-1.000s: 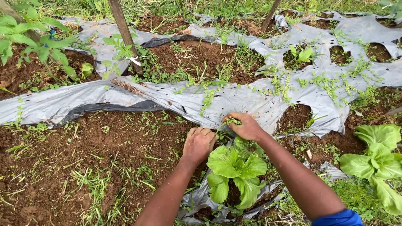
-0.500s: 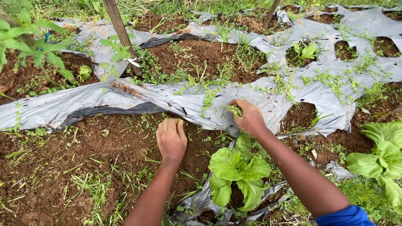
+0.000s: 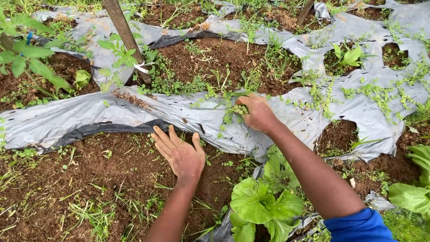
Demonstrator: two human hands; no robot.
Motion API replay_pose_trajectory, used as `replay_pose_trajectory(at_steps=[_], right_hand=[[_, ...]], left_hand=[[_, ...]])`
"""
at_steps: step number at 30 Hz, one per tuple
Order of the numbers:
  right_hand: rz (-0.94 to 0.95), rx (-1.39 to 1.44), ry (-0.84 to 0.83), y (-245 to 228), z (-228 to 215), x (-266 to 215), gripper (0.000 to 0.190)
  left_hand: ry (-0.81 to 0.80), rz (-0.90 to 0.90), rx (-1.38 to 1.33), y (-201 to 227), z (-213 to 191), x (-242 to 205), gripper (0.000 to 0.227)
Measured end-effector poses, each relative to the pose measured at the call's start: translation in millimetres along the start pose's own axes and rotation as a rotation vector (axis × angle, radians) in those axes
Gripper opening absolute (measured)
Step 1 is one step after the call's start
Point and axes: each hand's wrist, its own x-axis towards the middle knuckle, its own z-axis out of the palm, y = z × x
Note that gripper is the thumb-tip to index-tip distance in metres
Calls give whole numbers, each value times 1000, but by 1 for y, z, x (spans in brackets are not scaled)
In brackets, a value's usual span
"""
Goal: The person is weeding vegetable beds by hand and using a small hand trowel to clear unwanted plants from around the crops.
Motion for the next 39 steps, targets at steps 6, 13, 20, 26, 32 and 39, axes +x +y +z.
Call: replay_pose_trajectory(at_steps=[6,13,20,26,32,39], right_hand=[[27,307,107,24,10,16,18],[133,648,155,13,-15,3,13],[588,697,435,3,-57,-3,68],[276,516,467,37,-52,26,26],[353,-98,96,29,-24,72,60],[329,-114,201,50,7,91,18]], left_hand=[[-72,12,149,0,5,5,84],[240,153,262,-18,33,7,85],[333,111,172,-6,31,9,82],[439,123,92,-1,29,14,77],[464,126,92,-1,32,20,76],[433,96,111,-5,37,19,78]])
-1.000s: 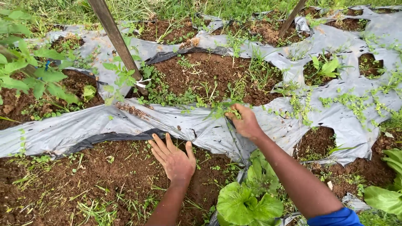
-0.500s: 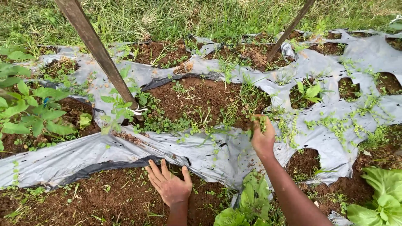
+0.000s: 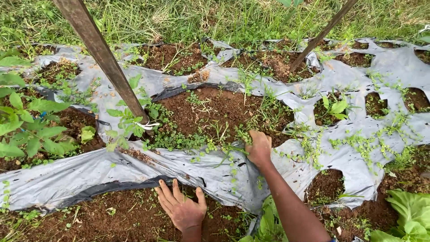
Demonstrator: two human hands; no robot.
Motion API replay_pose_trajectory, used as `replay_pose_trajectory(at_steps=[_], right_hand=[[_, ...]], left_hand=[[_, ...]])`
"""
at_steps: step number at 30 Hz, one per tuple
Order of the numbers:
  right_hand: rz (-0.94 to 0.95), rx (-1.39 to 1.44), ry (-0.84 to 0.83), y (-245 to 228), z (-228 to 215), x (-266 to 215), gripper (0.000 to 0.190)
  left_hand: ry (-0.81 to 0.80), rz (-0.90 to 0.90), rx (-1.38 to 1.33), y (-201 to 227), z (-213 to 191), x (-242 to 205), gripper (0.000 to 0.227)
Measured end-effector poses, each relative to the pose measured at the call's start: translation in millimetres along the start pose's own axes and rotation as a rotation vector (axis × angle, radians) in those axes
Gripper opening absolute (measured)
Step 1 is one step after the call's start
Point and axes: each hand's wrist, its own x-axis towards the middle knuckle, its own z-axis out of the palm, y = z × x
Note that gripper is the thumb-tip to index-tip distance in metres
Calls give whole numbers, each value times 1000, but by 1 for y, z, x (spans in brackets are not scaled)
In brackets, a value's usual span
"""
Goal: The person is weeding vegetable beds by hand and using a small hand trowel to clear unwanted plants from around the crops.
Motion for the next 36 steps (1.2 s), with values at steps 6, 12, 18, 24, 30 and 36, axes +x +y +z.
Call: replay_pose_trajectory(at_steps=[6,12,18,24,30,36], right_hand=[[402,768,67,-4,-26,6,80],[-58,-75,-134,16,18,17,75],[-54,13,-10,37,43,32,42],[43,195,36,18,22,22,46],[131,261,-128,10,8,18,58],[104,374,-125,15,6,11,50]], left_hand=[[8,9,-15,0,-2,1,77],[-2,-8,-32,1,-2,2,78],[25,-4,-47,-2,1,1,76],[15,-4,-48,-3,0,2,76],[14,-10,-47,-5,2,2,76],[18,-11,-43,-6,1,2,75]])
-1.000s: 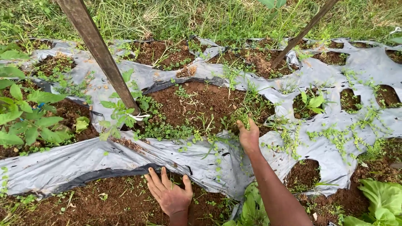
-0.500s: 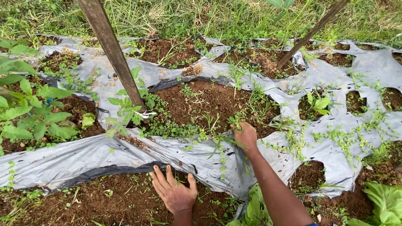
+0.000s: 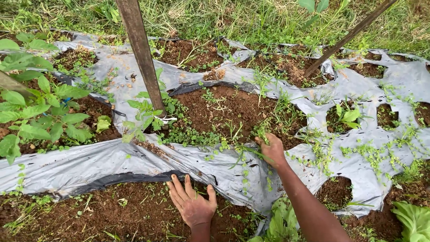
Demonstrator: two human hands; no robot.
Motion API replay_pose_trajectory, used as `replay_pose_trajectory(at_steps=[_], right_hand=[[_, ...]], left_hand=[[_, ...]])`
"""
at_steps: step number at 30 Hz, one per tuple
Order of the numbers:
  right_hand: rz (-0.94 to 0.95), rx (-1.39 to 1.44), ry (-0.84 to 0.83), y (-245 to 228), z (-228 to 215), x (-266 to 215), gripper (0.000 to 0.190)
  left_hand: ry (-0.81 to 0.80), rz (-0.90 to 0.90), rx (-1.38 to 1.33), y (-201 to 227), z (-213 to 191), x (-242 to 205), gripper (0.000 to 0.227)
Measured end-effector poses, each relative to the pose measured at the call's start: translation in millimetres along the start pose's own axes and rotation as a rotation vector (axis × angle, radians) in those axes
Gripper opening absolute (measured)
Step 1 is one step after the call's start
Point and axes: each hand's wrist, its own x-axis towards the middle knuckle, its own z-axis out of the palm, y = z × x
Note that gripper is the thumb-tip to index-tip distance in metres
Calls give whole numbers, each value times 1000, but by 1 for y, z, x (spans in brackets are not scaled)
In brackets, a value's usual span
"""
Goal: The person is weeding vegetable beds by hand and using a small hand trowel to clear unwanted plants from around the crops.
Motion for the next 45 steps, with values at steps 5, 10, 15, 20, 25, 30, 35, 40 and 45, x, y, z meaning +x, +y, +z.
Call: replay_pose_trajectory(at_steps=[5,10,15,20,25,30,35,40,45], right_hand=[[-206,-17,139,13,5,3,35],[-478,143,306,-15,6,-9,15],[-127,-232,-287,-118,7,-35,72],[-127,-418,-274,-115,26,-39,57],[-144,-465,-242,-90,36,-21,37],[-144,-156,-143,-89,35,-28,23],[-220,-119,-106,-78,35,-32,37],[-201,-325,-203,-104,30,-21,16],[-63,-823,-495,-163,11,-25,74]], left_hand=[[-12,7,11,-2,0,1,75],[-2,11,9,-2,1,2,75],[-3,8,-10,-2,-1,2,75],[-20,-12,4,-4,1,0,76],[-41,-14,-15,-2,0,0,77],[-22,-3,-22,-2,-1,1,76],[-14,-6,-30,-2,-1,1,75],[-9,-10,-17,-2,-1,3,74],[-41,-21,-8,-3,4,0,76]])
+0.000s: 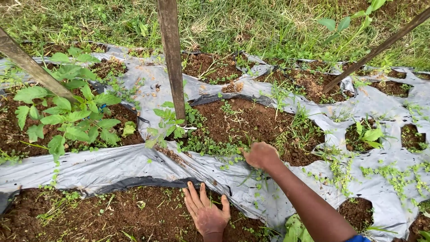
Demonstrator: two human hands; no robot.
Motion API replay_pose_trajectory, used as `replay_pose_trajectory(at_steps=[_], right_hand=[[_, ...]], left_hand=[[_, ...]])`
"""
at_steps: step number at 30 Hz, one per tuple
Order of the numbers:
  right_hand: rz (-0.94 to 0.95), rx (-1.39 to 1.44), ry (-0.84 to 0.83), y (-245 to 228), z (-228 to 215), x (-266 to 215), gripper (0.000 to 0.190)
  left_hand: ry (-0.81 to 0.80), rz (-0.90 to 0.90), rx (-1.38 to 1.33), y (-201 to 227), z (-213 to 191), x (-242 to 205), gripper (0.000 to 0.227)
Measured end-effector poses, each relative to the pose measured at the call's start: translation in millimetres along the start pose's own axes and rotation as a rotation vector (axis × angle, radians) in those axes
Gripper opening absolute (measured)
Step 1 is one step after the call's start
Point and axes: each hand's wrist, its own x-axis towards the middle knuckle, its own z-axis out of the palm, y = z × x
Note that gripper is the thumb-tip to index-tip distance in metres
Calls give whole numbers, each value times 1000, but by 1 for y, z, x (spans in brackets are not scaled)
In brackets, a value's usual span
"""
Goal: The person is weeding vegetable beds by hand and using a small hand trowel to clear unwanted plants from around the crops.
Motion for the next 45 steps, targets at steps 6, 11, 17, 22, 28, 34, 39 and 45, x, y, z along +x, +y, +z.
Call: replay_pose_trajectory(at_steps=[6,11,17,22,28,34,39,45], right_hand=[[-166,20,31,40,53,68,86],[-17,296,156,24,62,45,66],[-19,398,239,30,77,49,55],[-43,397,256,39,88,61,68],[266,1491,463,63,66,27,37],[414,1416,467,44,43,7,85],[360,1355,485,44,3,-16,32],[-200,845,284,4,-29,-37,24]], left_hand=[[9,3,-5,0,-2,0,76],[31,7,-24,2,-4,2,74],[26,-4,-23,1,-3,1,74],[37,0,-6,1,-4,2,74],[24,3,-11,-1,-1,4,75],[57,32,-14,2,-2,3,75],[41,31,-15,-1,-4,3,74],[12,15,-16,-1,-5,3,75]])
